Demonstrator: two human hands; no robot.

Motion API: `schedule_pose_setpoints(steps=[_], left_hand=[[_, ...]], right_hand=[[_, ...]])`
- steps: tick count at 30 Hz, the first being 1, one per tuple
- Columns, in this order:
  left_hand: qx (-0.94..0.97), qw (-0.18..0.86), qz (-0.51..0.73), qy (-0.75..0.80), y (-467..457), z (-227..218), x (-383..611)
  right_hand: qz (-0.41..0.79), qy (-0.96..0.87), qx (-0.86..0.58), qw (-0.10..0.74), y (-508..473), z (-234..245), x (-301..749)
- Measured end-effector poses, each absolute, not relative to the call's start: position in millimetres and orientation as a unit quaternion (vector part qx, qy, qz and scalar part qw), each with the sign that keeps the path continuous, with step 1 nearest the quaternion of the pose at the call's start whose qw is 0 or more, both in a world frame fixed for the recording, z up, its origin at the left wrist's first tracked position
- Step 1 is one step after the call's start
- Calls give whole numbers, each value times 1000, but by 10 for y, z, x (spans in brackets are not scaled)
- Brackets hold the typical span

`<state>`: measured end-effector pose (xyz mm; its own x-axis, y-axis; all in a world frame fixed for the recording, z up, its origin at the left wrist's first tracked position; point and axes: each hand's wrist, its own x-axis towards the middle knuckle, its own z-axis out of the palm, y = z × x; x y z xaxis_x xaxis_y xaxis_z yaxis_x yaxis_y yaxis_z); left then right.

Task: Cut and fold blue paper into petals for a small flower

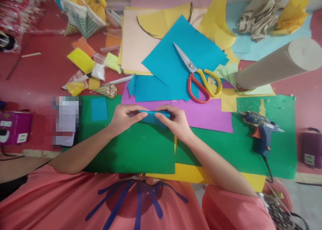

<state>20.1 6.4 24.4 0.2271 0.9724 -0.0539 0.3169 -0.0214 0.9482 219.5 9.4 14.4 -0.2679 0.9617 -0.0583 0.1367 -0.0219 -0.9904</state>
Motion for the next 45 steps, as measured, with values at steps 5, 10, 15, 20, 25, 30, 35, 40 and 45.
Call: schedule_pose_setpoints(steps=[5, 10, 15, 20, 25, 30, 35, 40, 45], left_hand=[[591, 499, 356, 524, 67, 238, 228], [579, 505, 348, 537, 76, 230, 221], [575, 511, 342, 539, 81, 233, 218], [572, 510, 345, 541, 87, 238, 229], [575, 508, 345, 541, 92, 236, 229], [579, 500, 348, 542, 94, 229, 220], [574, 489, 366, 546, 96, 242, 200], [575, 484, 370, 546, 96, 243, 189], [584, 495, 372, 524, 87, 225, 187]], right_hand=[[529, -582, -483, 384, 92, 142, 2189], [524, -582, -488, 386, 97, 127, 2183], [516, -584, -491, 389, 99, 115, 2182], [514, -583, -494, 389, 93, 113, 2187], [515, -583, -497, 385, 90, 117, 2180], [512, -582, -500, 387, 91, 121, 2182], [495, -577, -507, 405, 97, 123, 2189], [491, -581, -502, 411, 97, 122, 2188], [498, -587, -499, 398, 74, 127, 2175]])
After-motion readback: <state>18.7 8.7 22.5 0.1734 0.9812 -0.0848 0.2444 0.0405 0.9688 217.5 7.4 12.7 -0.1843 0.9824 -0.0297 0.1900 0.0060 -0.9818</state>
